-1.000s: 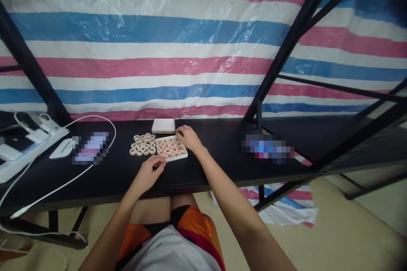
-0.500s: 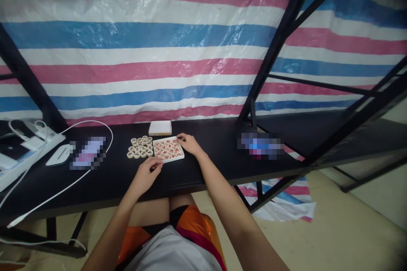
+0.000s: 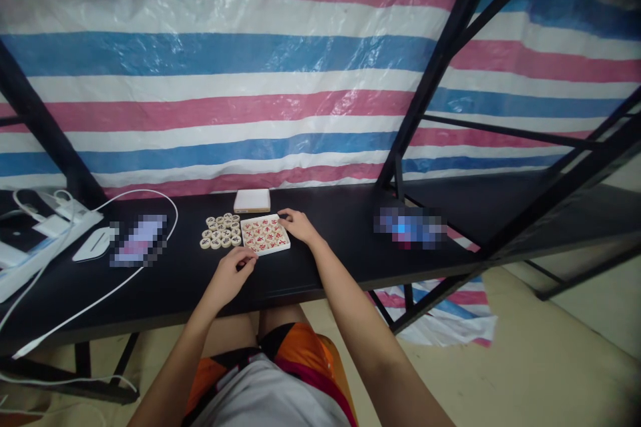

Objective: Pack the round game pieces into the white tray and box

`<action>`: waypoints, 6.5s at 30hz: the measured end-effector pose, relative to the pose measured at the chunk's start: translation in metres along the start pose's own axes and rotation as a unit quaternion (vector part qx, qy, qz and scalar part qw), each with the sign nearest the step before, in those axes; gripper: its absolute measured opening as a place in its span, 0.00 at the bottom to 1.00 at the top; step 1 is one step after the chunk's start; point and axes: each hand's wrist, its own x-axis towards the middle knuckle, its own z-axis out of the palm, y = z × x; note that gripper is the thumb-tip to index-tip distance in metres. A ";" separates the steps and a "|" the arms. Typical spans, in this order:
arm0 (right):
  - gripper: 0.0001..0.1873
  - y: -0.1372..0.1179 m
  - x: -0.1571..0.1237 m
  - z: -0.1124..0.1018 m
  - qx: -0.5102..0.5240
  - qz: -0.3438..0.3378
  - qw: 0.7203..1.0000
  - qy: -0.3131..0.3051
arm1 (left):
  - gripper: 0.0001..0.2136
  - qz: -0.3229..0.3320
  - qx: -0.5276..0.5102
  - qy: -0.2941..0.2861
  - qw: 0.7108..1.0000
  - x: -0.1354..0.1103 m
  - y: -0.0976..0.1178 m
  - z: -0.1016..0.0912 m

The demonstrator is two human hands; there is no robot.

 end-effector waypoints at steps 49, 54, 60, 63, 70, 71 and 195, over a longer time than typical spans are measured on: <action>0.15 -0.004 0.000 0.003 -0.024 -0.082 0.996 0.028 | 0.13 -0.082 0.404 0.088 0.907 -0.007 -0.043 -0.065; 0.17 -0.002 0.003 0.006 -0.072 -0.092 0.993 -0.010 | 0.14 -0.049 0.429 0.091 0.897 -0.007 -0.038 -0.064; 0.17 -0.002 0.002 0.004 -0.030 -0.067 0.997 -0.015 | 0.12 -0.059 0.439 0.098 0.891 -0.009 -0.037 -0.064; 0.16 -0.002 0.001 0.003 -0.005 -0.049 0.999 -0.001 | 0.12 -0.076 0.446 0.093 0.887 -0.009 -0.038 -0.064; 0.13 0.002 0.002 0.004 -0.005 -0.044 0.999 0.003 | 0.13 -0.107 0.456 0.072 0.881 -0.008 -0.036 -0.064; 0.13 0.003 0.002 0.004 -0.007 -0.046 0.999 0.005 | 0.13 -0.106 0.455 0.072 0.881 -0.009 -0.035 -0.063; 0.09 0.009 0.003 0.007 0.060 -0.038 0.997 0.010 | 0.09 0.021 0.325 -0.028 0.945 0.026 -0.047 -0.080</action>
